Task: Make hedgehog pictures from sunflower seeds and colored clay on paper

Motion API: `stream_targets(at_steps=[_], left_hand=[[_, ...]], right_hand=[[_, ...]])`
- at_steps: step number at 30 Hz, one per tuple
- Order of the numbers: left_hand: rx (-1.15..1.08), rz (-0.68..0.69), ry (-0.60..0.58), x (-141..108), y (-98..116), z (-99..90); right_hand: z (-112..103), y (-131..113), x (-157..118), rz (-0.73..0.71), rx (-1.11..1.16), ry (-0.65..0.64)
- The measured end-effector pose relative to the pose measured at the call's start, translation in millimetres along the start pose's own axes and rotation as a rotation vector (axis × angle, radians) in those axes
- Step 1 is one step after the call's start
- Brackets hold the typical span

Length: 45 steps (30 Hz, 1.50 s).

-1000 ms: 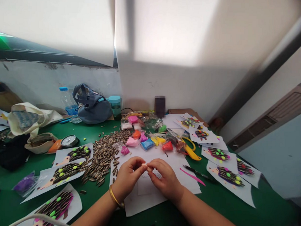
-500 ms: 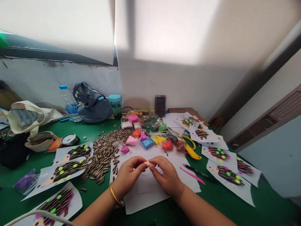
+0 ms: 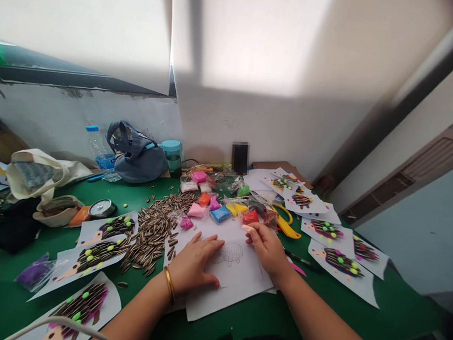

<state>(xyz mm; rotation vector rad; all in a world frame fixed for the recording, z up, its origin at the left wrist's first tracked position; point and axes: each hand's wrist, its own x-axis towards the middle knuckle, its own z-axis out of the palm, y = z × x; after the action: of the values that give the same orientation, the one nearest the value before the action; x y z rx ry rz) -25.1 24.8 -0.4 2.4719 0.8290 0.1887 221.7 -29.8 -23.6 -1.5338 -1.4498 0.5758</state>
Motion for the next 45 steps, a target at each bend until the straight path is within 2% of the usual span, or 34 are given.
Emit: stream_targets(at_steps=[4,8,12,15,18,22,30,39,45], left_hand=[[0.073,0.01,-0.016,2,2,6.7],[0.08,0.036,0.044,1,0,9.1],[0.001,0.07,0.205,-1,2,8.5],[-0.134,0.018,0.357,-3,10,8.4],[-0.262,-0.038,0.415,-3,19,8.7],[-0.313,-0.081,0.395,-2,25,9.1],[-0.213,-0.072,0.38,-4,21,13.0],[-0.417,-0.095,0.41,-1,26,11.1],[-0.31,0.025,0.442,-5,25,12.1]], right_hand=[[-1,-2,-2,-0.044,-0.181,-0.046],[0,-6,-1,-0.131,-0.189,-0.005],[7,-17,-8,-0.3,-0.108,0.043],[16,-28,-18,-0.474,-0.065,-0.004],[25,-34,-25,-0.554,-0.062,-0.07],[30,-35,-26,-0.562,-0.067,-0.067],[29,-39,-26,-0.553,-0.106,-0.076],[27,-38,-26,-0.491,-0.107,-0.089],[25,-39,-27,-0.455,-0.071,-0.115]])
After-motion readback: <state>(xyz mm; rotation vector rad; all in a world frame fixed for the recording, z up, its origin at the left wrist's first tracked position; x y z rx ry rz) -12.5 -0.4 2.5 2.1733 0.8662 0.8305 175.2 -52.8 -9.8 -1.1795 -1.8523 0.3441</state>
